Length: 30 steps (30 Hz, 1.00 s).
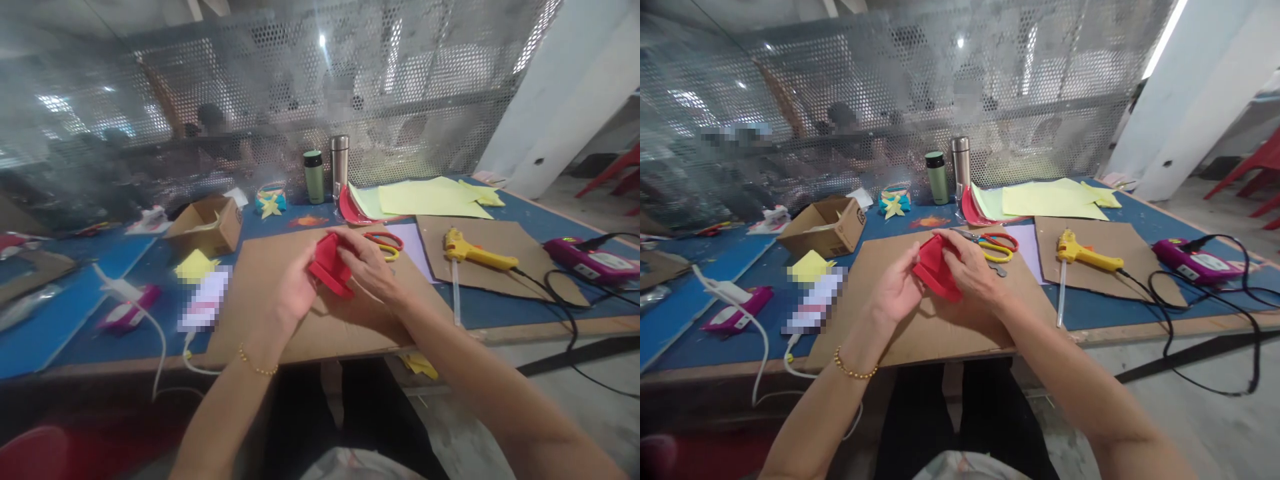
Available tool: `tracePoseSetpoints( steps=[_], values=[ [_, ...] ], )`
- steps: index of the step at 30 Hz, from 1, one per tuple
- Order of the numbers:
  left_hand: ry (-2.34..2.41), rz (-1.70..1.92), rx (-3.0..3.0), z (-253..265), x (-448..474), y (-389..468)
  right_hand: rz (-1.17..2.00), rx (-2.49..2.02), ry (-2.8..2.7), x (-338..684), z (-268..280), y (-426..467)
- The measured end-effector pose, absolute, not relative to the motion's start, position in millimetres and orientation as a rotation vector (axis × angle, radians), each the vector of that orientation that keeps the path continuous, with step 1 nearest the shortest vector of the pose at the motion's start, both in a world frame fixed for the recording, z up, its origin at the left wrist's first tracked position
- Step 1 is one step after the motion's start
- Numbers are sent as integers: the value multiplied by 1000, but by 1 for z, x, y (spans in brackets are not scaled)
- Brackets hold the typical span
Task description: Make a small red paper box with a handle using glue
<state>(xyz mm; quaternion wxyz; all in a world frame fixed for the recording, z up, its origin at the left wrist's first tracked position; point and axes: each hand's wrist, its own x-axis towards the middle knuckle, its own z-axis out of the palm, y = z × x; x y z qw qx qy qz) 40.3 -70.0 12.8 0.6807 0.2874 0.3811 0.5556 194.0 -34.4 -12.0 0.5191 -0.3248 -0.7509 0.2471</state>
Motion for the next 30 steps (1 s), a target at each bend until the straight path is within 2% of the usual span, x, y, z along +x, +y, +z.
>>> tracePoseSetpoints(
  steps=[6, 15, 30],
  values=[
    [746, 1398, 491, 12, 59, -81, 632, -740, -1809, 197, -9, -40],
    [679, 1435, 314, 24, 72, -98, 756, -750, -1674, 197, -10, -35],
    [678, 1402, 507, 18, 72, -98, 875, -732, -1665, 198, -2, -36]
  ],
)
